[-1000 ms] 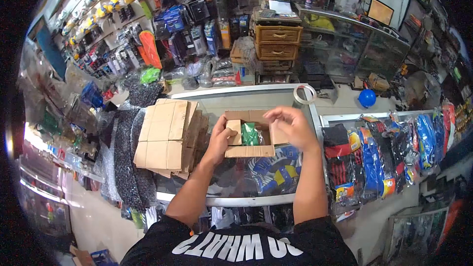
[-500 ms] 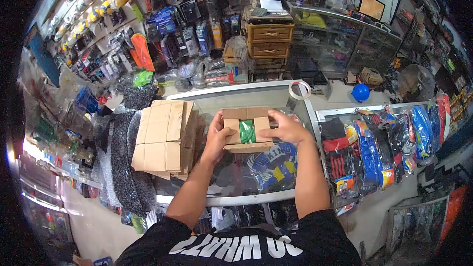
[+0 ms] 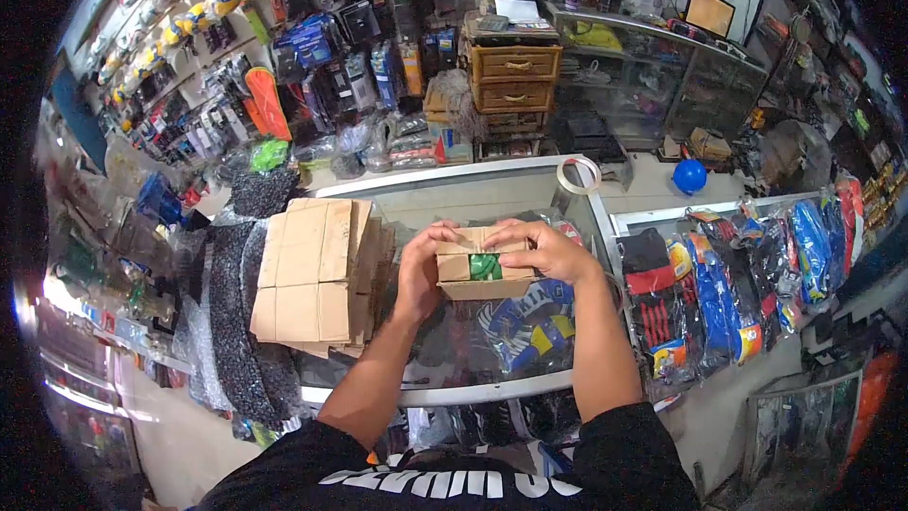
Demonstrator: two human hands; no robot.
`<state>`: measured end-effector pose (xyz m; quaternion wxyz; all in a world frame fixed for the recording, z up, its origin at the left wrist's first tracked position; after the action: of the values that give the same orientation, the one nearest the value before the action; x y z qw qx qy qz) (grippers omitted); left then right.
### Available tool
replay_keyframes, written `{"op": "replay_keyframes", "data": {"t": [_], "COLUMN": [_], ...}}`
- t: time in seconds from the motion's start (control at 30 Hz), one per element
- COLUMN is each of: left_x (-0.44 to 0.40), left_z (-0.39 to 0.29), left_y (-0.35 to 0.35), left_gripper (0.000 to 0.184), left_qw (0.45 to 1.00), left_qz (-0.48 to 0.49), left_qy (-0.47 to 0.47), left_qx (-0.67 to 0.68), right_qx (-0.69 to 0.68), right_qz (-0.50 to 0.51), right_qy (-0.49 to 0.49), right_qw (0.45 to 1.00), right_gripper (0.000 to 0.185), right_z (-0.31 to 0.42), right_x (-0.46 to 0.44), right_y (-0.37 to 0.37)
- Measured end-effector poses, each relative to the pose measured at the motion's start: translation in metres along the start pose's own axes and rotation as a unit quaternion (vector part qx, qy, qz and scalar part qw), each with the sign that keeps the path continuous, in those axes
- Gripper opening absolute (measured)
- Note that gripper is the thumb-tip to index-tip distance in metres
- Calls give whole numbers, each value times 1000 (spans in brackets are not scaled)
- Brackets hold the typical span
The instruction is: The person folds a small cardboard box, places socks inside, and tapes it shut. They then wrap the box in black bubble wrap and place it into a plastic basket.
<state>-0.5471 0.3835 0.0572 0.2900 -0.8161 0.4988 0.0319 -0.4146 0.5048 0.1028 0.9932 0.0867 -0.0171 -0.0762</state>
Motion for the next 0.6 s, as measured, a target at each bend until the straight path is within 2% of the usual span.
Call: {"op": "replay_keyframes", "data": {"t": [0.2,0.27,0.3,0.47,0.53,0.6], "left_x": [6,7,6,7,6,6], "left_z": [-20,-28,-25,-16,-21,-24], "left_y": [-21,-32,-29,-24,-22,-22], "left_gripper": [37,56,55,46,44,43], "left_qw": [998,990,983,972,965,967], "left_qz": [9,37,21,7,-1,-9], "left_qy": [-55,-56,-48,-48,-71,-72], "left_qx": [38,-124,-175,-228,-250,-243], "right_qx": [-29,3,3,63,44,-39], "right_qz": [-37,-69,-72,-61,-63,-93], "right_qy": [-20,-18,-18,-12,-13,-54], "right_qw": [999,997,997,996,997,993], "right_gripper": [32,31,31,33,34,32], "right_z": [-12,-12,-11,-1,-2,-12], "right_x": [6,7,7,11,12,12], "right_y": [14,21,23,15,15,22]}}
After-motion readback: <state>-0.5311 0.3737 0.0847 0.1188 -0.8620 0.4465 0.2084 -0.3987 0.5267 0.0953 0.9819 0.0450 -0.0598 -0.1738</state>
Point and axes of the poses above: each hand's wrist, its own x-axis away from the middle knuckle, its own y-axis out of the back of the hand, z = x × y, the point moved 10 cm from there along -x, towards the middle knuckle, and after that the axes turned 6 degrees about -y, right-handed, at the moved point
